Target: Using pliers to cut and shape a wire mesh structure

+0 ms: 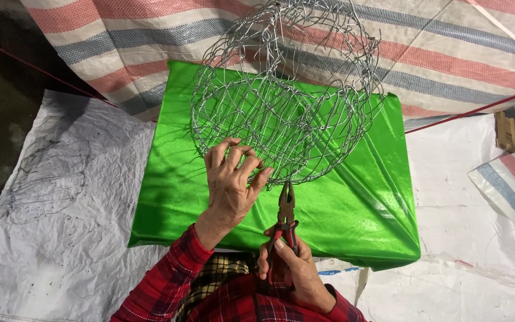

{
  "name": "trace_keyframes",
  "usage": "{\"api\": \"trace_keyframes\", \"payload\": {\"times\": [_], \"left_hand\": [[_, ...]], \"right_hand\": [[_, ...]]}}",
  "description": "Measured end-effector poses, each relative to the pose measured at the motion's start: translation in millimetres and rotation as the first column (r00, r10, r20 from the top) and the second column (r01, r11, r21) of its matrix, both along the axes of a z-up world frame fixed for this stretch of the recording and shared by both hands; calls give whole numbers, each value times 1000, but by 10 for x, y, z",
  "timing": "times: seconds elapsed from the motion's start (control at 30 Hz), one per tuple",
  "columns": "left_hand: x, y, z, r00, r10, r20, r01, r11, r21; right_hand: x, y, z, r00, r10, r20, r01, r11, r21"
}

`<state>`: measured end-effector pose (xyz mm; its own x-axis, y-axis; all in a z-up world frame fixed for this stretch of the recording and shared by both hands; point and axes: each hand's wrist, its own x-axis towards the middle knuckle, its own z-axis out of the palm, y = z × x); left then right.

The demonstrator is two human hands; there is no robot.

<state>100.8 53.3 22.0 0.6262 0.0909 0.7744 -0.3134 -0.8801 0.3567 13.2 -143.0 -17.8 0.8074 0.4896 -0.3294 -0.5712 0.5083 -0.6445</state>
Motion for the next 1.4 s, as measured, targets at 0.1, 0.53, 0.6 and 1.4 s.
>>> {"api": "trace_keyframes", "payload": {"times": [0.1, 0.53, 0.6, 1.4], "left_hand": [[-2, 3, -9, 1000, 1, -3, -1, 1000, 15], [-2, -4, -37, 1000, 7, -16, -7, 1000, 12], [8, -2, -47, 1000, 11, -6, -11, 1000, 15], [-407, -107, -628, 992, 1, 125, 32, 963, -266]], "right_hand": [[2, -7, 112, 999, 48, -10, -47, 997, 54], [18, -34, 95, 984, 81, -162, -67, 994, 87], [19, -28, 54, 993, 40, -113, -42, 999, -16], [257, -512, 155, 895, 419, 154, -319, 841, -438]]}}
